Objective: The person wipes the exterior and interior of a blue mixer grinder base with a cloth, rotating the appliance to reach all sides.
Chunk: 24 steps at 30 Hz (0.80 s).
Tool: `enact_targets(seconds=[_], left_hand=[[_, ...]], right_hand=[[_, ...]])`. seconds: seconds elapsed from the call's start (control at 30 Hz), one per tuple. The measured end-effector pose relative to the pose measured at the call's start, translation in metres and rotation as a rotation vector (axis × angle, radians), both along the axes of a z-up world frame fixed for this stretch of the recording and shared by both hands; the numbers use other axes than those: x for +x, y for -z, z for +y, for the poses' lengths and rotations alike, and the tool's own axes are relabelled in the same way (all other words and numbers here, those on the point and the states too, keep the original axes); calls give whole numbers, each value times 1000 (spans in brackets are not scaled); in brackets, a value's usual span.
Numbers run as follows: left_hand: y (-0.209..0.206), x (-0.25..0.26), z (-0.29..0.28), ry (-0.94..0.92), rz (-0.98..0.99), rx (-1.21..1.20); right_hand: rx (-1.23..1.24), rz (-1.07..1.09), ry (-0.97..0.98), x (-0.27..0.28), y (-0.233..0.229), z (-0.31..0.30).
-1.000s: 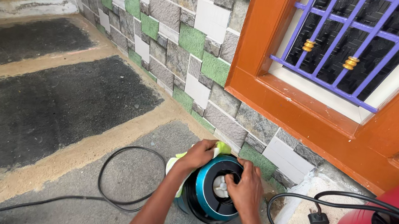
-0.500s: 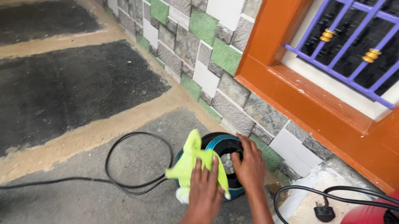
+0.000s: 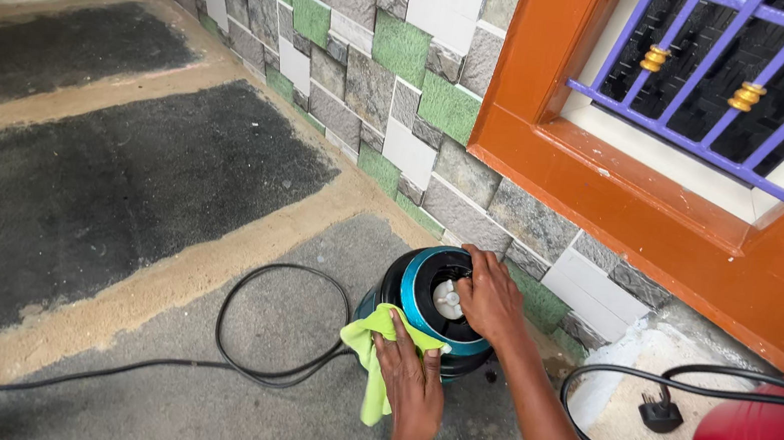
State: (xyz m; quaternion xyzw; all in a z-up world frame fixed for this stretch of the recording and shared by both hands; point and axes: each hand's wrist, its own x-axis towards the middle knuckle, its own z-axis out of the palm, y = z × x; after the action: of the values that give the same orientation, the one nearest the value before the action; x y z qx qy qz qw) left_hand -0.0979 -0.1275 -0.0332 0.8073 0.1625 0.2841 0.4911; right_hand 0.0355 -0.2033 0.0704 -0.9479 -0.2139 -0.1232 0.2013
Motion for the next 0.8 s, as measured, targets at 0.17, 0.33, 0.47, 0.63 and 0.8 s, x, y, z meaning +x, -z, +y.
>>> enact_targets(seconds=[0.17,0.33,0.47,0.63,0.8], left_hand=[[-2,16,17,-39,-34,-54],[-2,16,12,-33,-123,-46],[-18,16,12,64,-25,13],[-48,32,-1,85,-124,250],[-55,52,-4,248,-148,345]], right_hand=[[-25,8,-14,9,-4,5],[-168,107,-12,26,-2,-5],[122,457,-168,62,-14,-22],[-12,361,118,74,8,-20],[120,355,218,93,7,-43]])
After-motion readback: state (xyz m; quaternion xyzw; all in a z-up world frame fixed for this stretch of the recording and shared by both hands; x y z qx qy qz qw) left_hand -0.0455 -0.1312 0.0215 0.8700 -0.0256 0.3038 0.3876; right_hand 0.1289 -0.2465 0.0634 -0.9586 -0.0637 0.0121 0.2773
